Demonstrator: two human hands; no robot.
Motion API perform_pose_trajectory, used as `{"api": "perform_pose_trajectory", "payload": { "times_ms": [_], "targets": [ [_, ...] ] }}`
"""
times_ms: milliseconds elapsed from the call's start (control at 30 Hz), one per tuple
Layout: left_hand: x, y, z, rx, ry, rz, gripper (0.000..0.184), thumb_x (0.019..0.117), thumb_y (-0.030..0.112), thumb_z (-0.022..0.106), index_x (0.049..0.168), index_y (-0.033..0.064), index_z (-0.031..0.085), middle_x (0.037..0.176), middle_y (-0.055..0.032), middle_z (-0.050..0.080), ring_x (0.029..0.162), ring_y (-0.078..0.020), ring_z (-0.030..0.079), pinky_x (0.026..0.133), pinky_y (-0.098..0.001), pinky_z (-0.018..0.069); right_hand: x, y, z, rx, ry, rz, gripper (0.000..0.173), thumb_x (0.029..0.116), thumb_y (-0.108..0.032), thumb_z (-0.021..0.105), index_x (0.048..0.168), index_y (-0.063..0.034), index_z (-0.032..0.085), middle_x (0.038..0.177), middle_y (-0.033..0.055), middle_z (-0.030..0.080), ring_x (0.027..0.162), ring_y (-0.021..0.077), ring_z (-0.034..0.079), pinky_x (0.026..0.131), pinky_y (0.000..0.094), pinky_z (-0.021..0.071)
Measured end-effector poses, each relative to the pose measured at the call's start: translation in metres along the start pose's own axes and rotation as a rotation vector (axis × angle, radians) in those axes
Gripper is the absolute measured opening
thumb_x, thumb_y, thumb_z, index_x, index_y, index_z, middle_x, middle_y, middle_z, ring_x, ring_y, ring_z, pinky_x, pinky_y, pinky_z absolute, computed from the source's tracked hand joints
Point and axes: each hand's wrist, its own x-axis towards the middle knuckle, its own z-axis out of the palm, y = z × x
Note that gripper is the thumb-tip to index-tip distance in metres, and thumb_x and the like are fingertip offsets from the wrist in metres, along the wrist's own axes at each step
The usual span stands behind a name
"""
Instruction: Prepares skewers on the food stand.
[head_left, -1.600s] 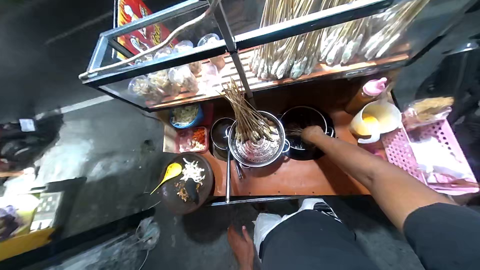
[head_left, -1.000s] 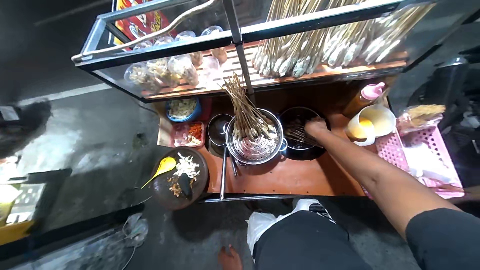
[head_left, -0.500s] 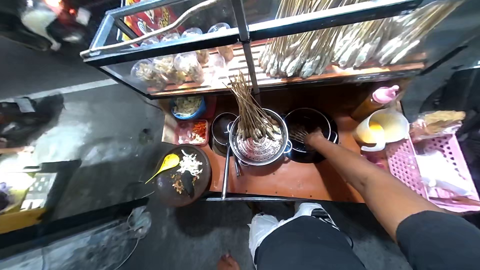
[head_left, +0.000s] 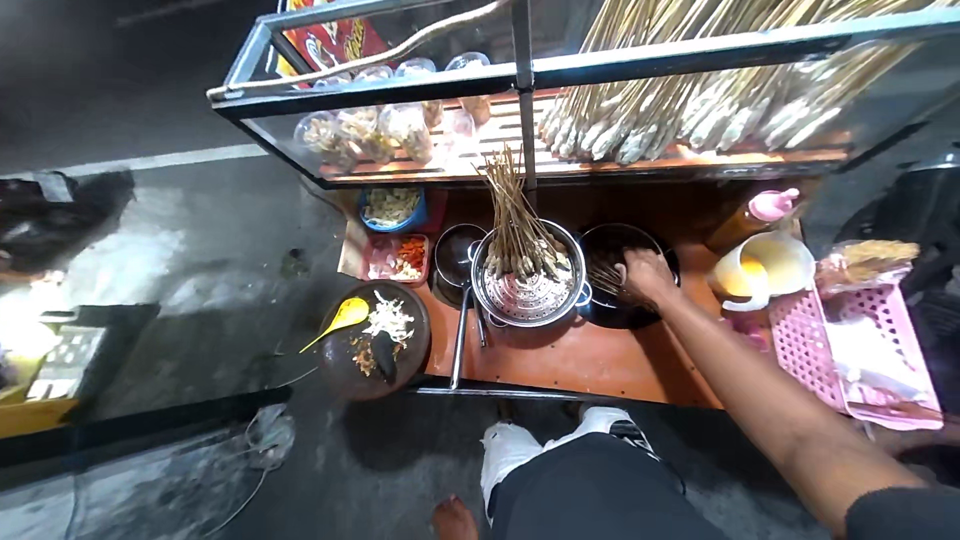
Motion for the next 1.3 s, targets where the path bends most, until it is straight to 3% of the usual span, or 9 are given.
{"api": "perform_pose_trajectory", "payload": {
  "times_ms": [100,233,333,467,533,667,767,900,1300],
  "targets": [
    [0.016,0.014,-0.01,0.056,-0.295,-0.017,0.047,0.1095,0.03,0.048,0.129,-0.0099,0.06,0.129,-0.0331,0.062,0.125,-0.0455,0.059,0.107,-0.0594,0.0464,-0.048,0.003,-0.016,0.172,0.282,0.104,0.039,0.1086,-0.036,0.045,0.118,-0.0091,0.073,0.111,0.0205,0.075,0.107,0.043,0.071,0.09,0.0654,0.054],
    [0.06,0.014,-0.025,0.156,-0.704,0.144,0.04,0.1099,0.024,0.047,0.132,-0.007,0.06,0.129,-0.0301,0.063,0.124,-0.0407,0.06,0.108,-0.0556,0.0446,-0.073,0.023,-0.016,0.161,0.097,0.256,0.04,0.0998,-0.023,0.064,0.137,-0.0098,0.063,0.132,0.0262,0.063,0.125,0.047,0.059,0.101,0.0678,0.0473],
    [0.097,0.009,-0.033,-0.075,-0.603,0.1,0.039,0.1074,0.026,0.055,0.131,-0.004,0.06,0.12,-0.0255,0.068,0.11,-0.0354,0.068,0.098,-0.0518,0.0546,-0.07,0.039,-0.007,0.108,-0.065,0.337,0.043,0.0967,-0.029,0.069,0.135,-0.0106,0.065,0.133,0.0284,0.063,0.126,0.049,0.058,0.101,0.0709,0.0463],
    [0.103,0.029,-0.05,-0.405,-0.331,0.051,0.037,0.1101,0.022,0.048,0.132,-0.0055,0.056,0.112,-0.0245,0.068,0.095,-0.031,0.07,0.084,-0.0486,0.0581,-0.075,0.053,0.028,0.212,0.259,0.353,0.045,0.1087,-0.03,0.045,0.143,-0.0037,0.056,0.145,0.0248,0.055,0.138,0.043,0.05,0.114,0.0604,0.0414],
    [0.092,0.032,-0.049,-0.439,-0.319,0.003,0.037,0.1108,0.023,0.047,0.131,-0.0062,0.057,0.11,-0.0234,0.068,0.091,-0.0277,0.07,0.081,-0.0447,0.0584,-0.081,0.054,0.053,0.351,0.357,0.36,0.044,0.107,-0.031,0.05,0.141,-0.0047,0.059,0.141,0.024,0.058,0.131,0.0402,0.057,0.11,0.0557,0.0457],
    [0.064,0.014,-0.029,-0.266,-0.422,0.0,0.039,0.1099,0.023,0.049,0.131,-0.0081,0.057,0.114,-0.027,0.067,0.095,-0.0328,0.068,0.085,-0.0492,0.0573,-0.094,0.047,0.091,0.491,0.465,0.29,0.039,0.0996,-0.035,0.066,0.126,-0.0078,0.071,0.126,0.0196,0.066,0.115,0.0312,0.065,0.103,0.0459,0.0523],
    [0.026,0.012,-0.022,-0.169,-0.533,-0.028,0.038,0.1094,0.019,0.05,0.132,-0.0097,0.058,0.123,-0.0303,0.065,0.11,-0.0385,0.065,0.098,-0.0535,0.052,-0.089,0.045,0.102,0.48,0.485,0.328,0.023,0.1002,-0.019,0.063,0.116,-0.0107,0.078,0.121,0.0143,0.073,0.12,0.0296,0.065,0.108,0.0457,0.0496],
    [0.007,-0.012,-0.004,0.013,-0.666,-0.008,0.036,0.1071,0.024,0.055,0.128,-0.0035,0.064,0.118,-0.0253,0.069,0.11,-0.0363,0.067,0.099,-0.0541,0.0529,-0.078,0.051,0.104,0.543,0.457,0.408,0.021,0.0998,-0.019,0.064,0.116,-0.0129,0.077,0.118,0.0105,0.074,0.115,0.0259,0.068,0.103,0.0458,0.053],
    [0.021,0.037,-0.001,-0.124,-0.555,0.069,0.033,0.1067,0.022,0.056,0.126,-0.0033,0.063,0.112,-0.0228,0.069,0.103,-0.0316,0.069,0.096,-0.0495,0.0547,-0.081,0.054,0.09,0.506,0.445,0.299,0.024,0.0941,-0.03,0.073,0.109,-0.0115,0.078,0.108,0.0098,0.077,0.102,0.0254,0.073,0.095,0.0476,0.0571]
  ]
}}
